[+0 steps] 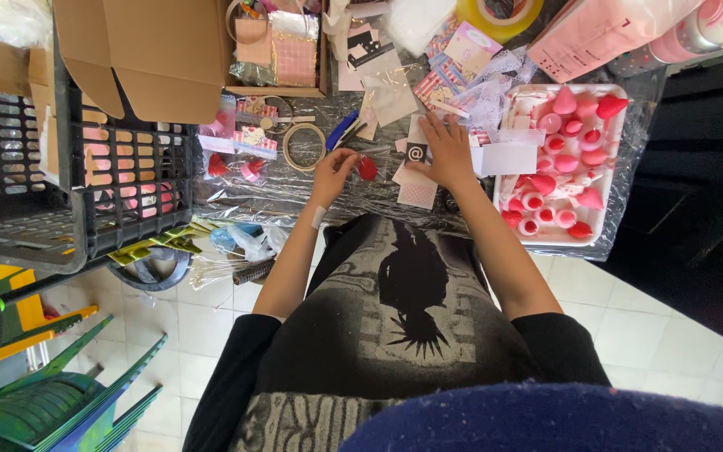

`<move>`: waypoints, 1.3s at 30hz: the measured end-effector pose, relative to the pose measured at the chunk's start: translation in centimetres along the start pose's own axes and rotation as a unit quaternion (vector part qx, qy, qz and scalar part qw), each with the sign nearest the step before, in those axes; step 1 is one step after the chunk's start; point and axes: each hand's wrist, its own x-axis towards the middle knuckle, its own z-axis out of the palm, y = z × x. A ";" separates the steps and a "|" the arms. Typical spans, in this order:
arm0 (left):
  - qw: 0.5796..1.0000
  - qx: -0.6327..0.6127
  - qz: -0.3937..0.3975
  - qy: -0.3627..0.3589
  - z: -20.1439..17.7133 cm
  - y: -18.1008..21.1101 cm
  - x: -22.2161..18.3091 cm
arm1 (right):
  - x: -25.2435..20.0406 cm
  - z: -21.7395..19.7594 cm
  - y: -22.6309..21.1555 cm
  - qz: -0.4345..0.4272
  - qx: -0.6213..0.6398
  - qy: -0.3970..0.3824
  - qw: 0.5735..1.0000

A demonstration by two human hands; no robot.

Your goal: Packing small items into bags and applying stickers or labels.

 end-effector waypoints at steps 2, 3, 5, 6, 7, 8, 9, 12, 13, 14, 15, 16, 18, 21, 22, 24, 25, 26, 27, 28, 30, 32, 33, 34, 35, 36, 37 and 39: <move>1.000 0.001 -0.005 0.001 -0.1 -0.5 0.1 | -0.1 -0.7 -0.7 0.016 0.004 -0.020 1.000; 1.000 0.001 -0.011 0.003 -0.1 -0.7 0.1 | -0.1 -1.1 -1.0 0.032 0.009 -0.041 0.999; 1.000 0.000 -0.015 0.003 -0.1 -0.7 0.1 | 0.1 -1.4 -1.5 0.061 0.034 -0.053 0.996; 1.000 -0.001 -0.018 0.003 -0.2 -0.6 0.0 | 0.1 -1.6 -1.8 0.089 0.059 -0.065 0.992; 1.000 -0.001 -0.018 0.002 -0.1 -0.4 -0.1 | 0.2 -1.5 -1.7 0.090 0.059 -0.065 0.992; 1.000 -0.001 -0.014 -0.001 -0.1 -0.1 -0.2 | 0.2 -1.5 -1.6 0.089 0.071 -0.061 0.992; 1.000 -0.001 -0.009 -0.004 -0.1 0.2 -0.2 | 0.3 -1.4 -1.5 0.088 0.083 -0.056 0.991; 1.000 0.012 -0.007 -0.007 -0.1 0.8 -0.3 | 0.5 -1.0 -0.8 0.078 0.112 -0.059 0.989; 1.000 0.012 -0.007 -0.007 -0.1 0.8 -0.3 | 0.4 -0.7 -0.6 0.078 0.111 -0.059 0.989; 1.000 0.014 -0.009 -0.007 -0.1 0.7 -0.2 | 0.3 -0.4 -0.3 0.083 0.099 -0.067 0.989; 1.000 0.016 -0.011 -0.007 -0.1 0.6 -0.2 | 0.1 0.0 -0.1 0.088 0.086 -0.074 0.990; 1.000 0.016 -0.011 -0.007 -0.1 0.5 -0.2 | 0.4 -0.1 -0.3 0.088 0.086 -0.075 0.990; 1.000 0.008 -0.003 -0.009 -0.1 0.4 -0.2 | 0.8 -0.4 -0.6 0.106 0.061 -0.079 0.989; 1.000 -0.009 -0.012 -0.013 -0.1 -0.2 0.1 | 0.7 -0.7 -0.5 0.082 0.056 -0.048 0.994; 1.000 -0.009 -0.012 -0.013 -0.1 -0.5 0.4 | 0.8 -0.8 -0.5 0.082 0.056 -0.048 0.994; 0.999 -0.026 -0.033 -0.020 0.0 -1.3 0.6 | 0.8 -1.0 -0.6 0.071 0.037 -0.042 0.996; 0.999 -0.026 -0.032 -0.021 0.0 -1.6 0.8 | 0.8 -0.9 -0.5 0.072 0.037 -0.041 0.996; 0.999 -0.022 -0.027 -0.029 0.1 -1.9 1.0 | 0.8 -0.8 -0.3 0.066 0.031 -0.040 0.997; 0.999 -0.019 -0.023 -0.038 0.2 -2.3 1.1 | 0.8 -0.7 -0.1 0.060 0.025 -0.039 0.997; 0.999 -0.019 -0.023 -0.039 0.5 -2.1 1.1 | 0.7 -0.5 0.1 0.062 0.025 -0.038 0.997; 0.999 0.039 0.002 -0.022 1.0 -1.7 0.9 | 0.5 0.0 0.5 0.047 0.033 -0.014 0.998; 0.995 0.095 0.019 -0.004 1.3 0.2 0.8 | 0.6 -1.0 0.1 0.035 0.038 0.013 0.999; 0.988 0.151 0.033 0.014 1.5 1.2 0.7 | 0.5 -1.4 -0.1 0.022 0.043 0.038 0.998; 0.988 0.151 0.034 0.014 1.6 1.7 0.9 | 0.6 -1.7 -0.5 0.022 0.043 0.038 0.998; 0.981 0.189 0.037 0.016 1.8 2.3 1.0 | 0.6 -2.1 -0.9 0.030 0.083 0.060 0.994; 0.973 0.228 0.041 0.019 2.0 2.8 1.1 | 0.6 -2.4 -1.2 0.037 0.123 0.081 0.988; 0.973 0.227 0.040 0.018 2.3 2.5 1.2 | 0.5 -1.6 -0.8 0.038 0.122 0.080 0.989; 0.984 0.172 0.038 -0.006 2.7 2.0 1.5 | 0.2 0.1 0.0 0.238 0.304 -0.073 0.920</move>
